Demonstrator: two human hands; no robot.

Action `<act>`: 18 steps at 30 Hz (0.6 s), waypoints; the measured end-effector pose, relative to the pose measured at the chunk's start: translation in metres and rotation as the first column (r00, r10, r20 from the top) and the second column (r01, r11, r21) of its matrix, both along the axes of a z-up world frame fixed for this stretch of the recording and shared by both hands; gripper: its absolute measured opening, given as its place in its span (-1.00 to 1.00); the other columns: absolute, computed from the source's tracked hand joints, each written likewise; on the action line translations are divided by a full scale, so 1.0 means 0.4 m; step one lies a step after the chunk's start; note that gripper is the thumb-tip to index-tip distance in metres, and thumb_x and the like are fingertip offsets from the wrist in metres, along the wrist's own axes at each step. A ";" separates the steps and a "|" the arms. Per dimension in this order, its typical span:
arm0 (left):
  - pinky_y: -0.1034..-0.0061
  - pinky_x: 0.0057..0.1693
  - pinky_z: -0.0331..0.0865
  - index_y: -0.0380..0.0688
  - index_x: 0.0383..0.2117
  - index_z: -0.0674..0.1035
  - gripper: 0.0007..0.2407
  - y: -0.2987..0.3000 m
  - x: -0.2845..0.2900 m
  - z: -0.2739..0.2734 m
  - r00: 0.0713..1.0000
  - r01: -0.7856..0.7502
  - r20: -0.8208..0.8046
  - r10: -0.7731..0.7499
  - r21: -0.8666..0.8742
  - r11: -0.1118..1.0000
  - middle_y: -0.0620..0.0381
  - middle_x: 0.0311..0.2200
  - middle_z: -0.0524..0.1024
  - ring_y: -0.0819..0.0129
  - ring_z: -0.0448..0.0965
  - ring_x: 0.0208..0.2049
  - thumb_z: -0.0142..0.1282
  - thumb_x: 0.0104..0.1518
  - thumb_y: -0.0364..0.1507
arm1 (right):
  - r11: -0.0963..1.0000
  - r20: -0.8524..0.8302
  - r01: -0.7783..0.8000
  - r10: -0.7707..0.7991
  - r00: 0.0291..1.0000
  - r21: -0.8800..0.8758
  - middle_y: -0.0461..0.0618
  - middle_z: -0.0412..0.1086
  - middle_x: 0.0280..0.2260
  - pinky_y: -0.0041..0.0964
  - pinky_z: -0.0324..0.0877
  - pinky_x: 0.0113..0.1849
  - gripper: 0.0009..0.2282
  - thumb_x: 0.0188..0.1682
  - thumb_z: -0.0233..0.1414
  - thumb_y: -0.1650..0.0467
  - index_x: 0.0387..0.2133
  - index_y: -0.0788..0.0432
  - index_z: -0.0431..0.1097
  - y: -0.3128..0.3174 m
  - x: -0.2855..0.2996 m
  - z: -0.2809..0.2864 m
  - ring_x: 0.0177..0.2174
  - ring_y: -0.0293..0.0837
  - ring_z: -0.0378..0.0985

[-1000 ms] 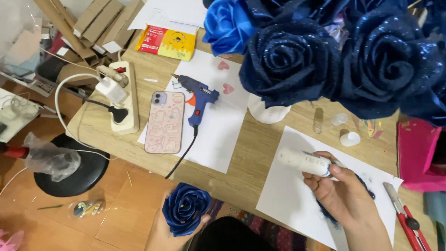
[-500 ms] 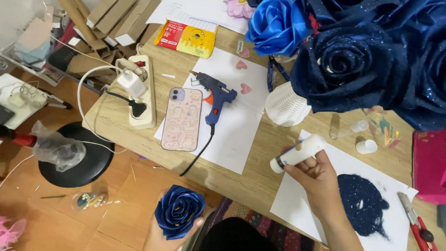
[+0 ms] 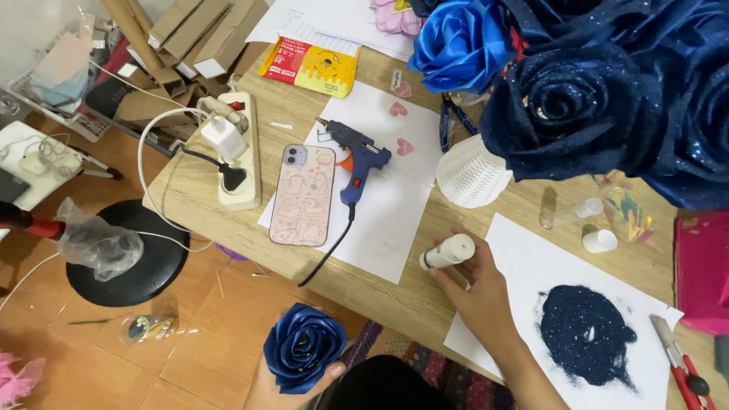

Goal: The person applies glue to the base of a dark blue fabric rose and then uses a wooden stick to press it into a pile of blue glitter on a white sheet. They continue to adjust the rose with the stick to ensure it is coated with glitter.

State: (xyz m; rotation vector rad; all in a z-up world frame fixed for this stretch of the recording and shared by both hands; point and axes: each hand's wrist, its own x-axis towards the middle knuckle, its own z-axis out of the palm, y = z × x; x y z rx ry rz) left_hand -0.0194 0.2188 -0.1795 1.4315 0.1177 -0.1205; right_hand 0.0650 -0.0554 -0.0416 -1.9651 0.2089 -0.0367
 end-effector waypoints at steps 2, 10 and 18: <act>0.37 0.15 0.53 -0.08 0.04 0.36 -0.23 -0.015 -0.002 -0.052 0.996 0.037 -0.076 -0.050 -0.163 0.986 0.01 -0.01 0.45 0.17 0.52 0.01 0.58 -0.45 -0.52 | 1.000 0.023 -0.020 0.021 1.000 -0.017 -0.08 0.49 0.03 -0.28 0.33 0.17 -0.42 -0.18 0.21 0.45 0.17 0.04 0.20 -0.007 -0.007 0.008 0.06 -0.19 0.50; 0.31 0.29 0.22 -0.08 0.06 0.30 -0.32 -0.050 0.026 0.082 0.971 0.194 0.204 -0.123 -0.375 0.907 -0.07 -0.07 0.55 0.16 0.59 0.00 0.56 -0.18 -0.43 | 0.980 0.386 -0.015 0.093 0.918 -0.200 0.09 0.41 0.06 -0.24 0.48 0.01 -0.57 -0.03 0.05 0.53 0.15 0.23 0.19 -0.088 -0.100 0.048 -0.01 -0.08 0.50; 0.43 0.22 0.31 -0.08 -0.02 0.27 -0.36 -0.169 0.004 0.301 0.908 0.290 0.360 -0.216 -0.166 0.943 -0.04 -0.02 0.56 0.28 0.59 0.02 0.53 -0.19 -0.38 | 0.923 0.150 -0.345 0.322 0.935 0.168 -0.02 0.57 -0.45 -0.40 0.48 -0.29 -0.92 -0.04 0.12 0.43 -0.37 0.19 0.55 -0.155 -0.329 -0.139 -0.40 -0.21 0.60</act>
